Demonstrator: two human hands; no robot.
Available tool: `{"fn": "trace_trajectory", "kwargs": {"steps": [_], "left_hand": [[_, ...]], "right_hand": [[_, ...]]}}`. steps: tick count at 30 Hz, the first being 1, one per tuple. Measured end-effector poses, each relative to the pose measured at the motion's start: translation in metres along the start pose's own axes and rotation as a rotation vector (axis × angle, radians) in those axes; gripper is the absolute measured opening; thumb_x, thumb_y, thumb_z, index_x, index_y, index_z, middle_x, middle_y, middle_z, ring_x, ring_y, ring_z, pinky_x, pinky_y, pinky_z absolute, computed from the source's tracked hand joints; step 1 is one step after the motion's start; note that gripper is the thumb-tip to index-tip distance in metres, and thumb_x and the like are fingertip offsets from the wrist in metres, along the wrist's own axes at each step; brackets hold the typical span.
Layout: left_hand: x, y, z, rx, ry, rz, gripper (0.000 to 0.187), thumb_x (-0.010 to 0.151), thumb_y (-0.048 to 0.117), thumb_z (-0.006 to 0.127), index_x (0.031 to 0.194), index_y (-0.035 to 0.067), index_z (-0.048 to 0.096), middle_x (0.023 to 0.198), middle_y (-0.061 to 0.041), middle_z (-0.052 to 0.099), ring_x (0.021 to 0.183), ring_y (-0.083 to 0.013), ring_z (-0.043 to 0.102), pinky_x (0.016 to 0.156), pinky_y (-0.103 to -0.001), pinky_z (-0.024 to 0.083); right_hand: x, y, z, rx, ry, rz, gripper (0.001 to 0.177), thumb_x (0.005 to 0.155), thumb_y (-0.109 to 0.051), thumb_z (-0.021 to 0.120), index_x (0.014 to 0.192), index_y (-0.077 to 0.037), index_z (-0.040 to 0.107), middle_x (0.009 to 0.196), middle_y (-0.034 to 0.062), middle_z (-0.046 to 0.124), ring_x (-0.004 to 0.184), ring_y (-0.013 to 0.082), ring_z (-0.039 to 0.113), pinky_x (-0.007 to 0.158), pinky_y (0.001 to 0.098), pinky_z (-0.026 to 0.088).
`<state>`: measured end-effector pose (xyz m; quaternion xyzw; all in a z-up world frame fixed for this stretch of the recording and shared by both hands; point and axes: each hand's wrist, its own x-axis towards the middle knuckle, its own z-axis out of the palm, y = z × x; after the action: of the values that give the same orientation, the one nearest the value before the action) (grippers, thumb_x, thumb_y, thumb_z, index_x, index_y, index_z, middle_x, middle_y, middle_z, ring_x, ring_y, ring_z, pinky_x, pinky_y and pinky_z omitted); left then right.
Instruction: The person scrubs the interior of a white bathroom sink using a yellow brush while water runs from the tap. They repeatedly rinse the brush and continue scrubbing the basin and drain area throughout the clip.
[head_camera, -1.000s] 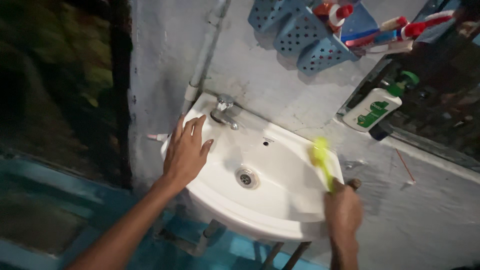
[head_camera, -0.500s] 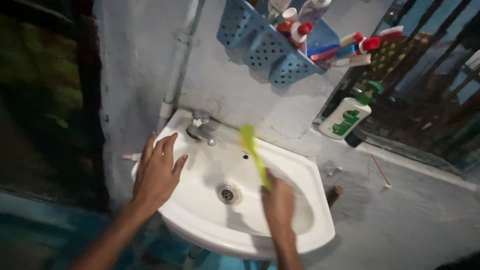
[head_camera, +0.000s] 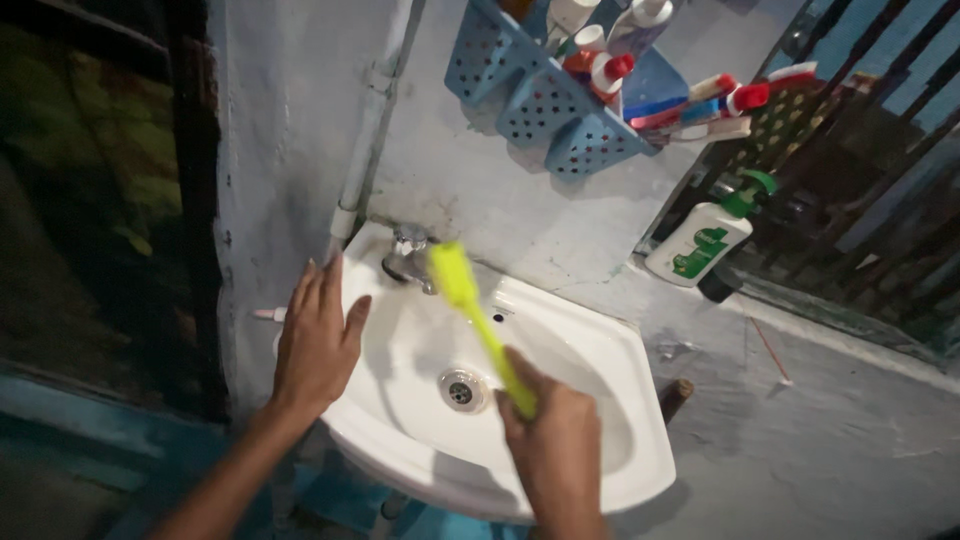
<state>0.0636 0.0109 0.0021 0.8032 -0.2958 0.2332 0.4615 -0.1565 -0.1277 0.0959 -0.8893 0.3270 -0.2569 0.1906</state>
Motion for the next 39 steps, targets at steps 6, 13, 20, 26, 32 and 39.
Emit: {"fn": "trace_trajectory", "kwargs": {"steps": [6, 13, 20, 26, 32, 39], "left_hand": [[0.001, -0.004, -0.002, -0.141, -0.007, -0.106, 0.069, 0.107, 0.041, 0.04, 0.163, 0.006, 0.023, 0.158, -0.035, 0.033, 0.148, -0.0497, 0.029, 0.117, -0.052, 0.03], [0.003, 0.001, -0.003, -0.164, -0.006, -0.114, 0.069, 0.105, 0.038, 0.044, 0.162, 0.005, 0.023, 0.158, -0.034, 0.035, 0.148, -0.0486, 0.033, 0.118, -0.05, 0.034], [0.002, 0.0, -0.002, -0.149, 0.006, -0.129, 0.07, 0.109, 0.039, 0.042, 0.163, 0.002, 0.018, 0.16, -0.037, 0.025, 0.15, -0.0518, 0.023, 0.115, -0.053, 0.033], [0.001, -0.003, -0.003, -0.088, 0.019, -0.06, 0.069, 0.111, 0.041, 0.04, 0.163, 0.003, 0.016, 0.166, -0.028, 0.029, 0.158, -0.0436, 0.012, 0.126, -0.054, 0.02], [-0.004, -0.004, -0.006, -0.156, 0.11, -0.058, 0.074, 0.111, 0.053, 0.03, 0.167, 0.01, 0.009, 0.174, -0.024, 0.017, 0.16, -0.0448, 0.002, 0.128, -0.059, 0.012], [-0.008, -0.009, -0.006, -0.247, 0.155, -0.112, 0.085, 0.105, 0.07, 0.019, 0.169, 0.016, 0.003, 0.176, -0.02, 0.007, 0.163, -0.0437, -0.002, 0.129, -0.064, 0.01]], "right_hand": [[-0.02, -0.041, 0.065, -0.17, -0.14, -0.35, 0.06, 0.08, -0.004, 0.067, 0.137, -0.022, 0.066, 0.094, 0.0181, 0.07, 0.074, 0.0418, 0.069, 0.064, 0.0534, 0.054], [0.028, -0.055, 0.092, -0.15, -0.007, -0.513, 0.051, 0.082, 0.003, 0.061, 0.132, -0.008, 0.065, 0.092, 0.0201, 0.069, 0.073, 0.0418, 0.069, 0.065, 0.0527, 0.055], [-0.025, -0.063, 0.039, -0.125, -0.221, -0.49, 0.055, 0.083, -0.002, 0.063, 0.136, -0.015, 0.067, 0.089, 0.0212, 0.068, 0.071, 0.0428, 0.068, 0.063, 0.0531, 0.055], [0.015, -0.053, 0.063, -0.104, -0.013, -0.48, 0.058, 0.075, 0.001, 0.069, 0.132, -0.012, 0.067, 0.095, 0.0196, 0.07, 0.077, 0.0414, 0.069, 0.07, 0.0518, 0.055], [-0.017, -0.028, 0.04, -0.032, -0.346, -0.45, 0.07, 0.073, -0.004, 0.075, 0.139, -0.025, 0.068, 0.094, 0.021, 0.066, 0.077, 0.0409, 0.067, 0.072, 0.0521, 0.053], [0.009, -0.049, 0.054, -0.131, -0.117, -0.445, 0.061, 0.078, -0.002, 0.071, 0.136, -0.02, 0.065, 0.095, 0.0178, 0.068, 0.082, 0.0412, 0.067, 0.072, 0.0523, 0.053]]}}
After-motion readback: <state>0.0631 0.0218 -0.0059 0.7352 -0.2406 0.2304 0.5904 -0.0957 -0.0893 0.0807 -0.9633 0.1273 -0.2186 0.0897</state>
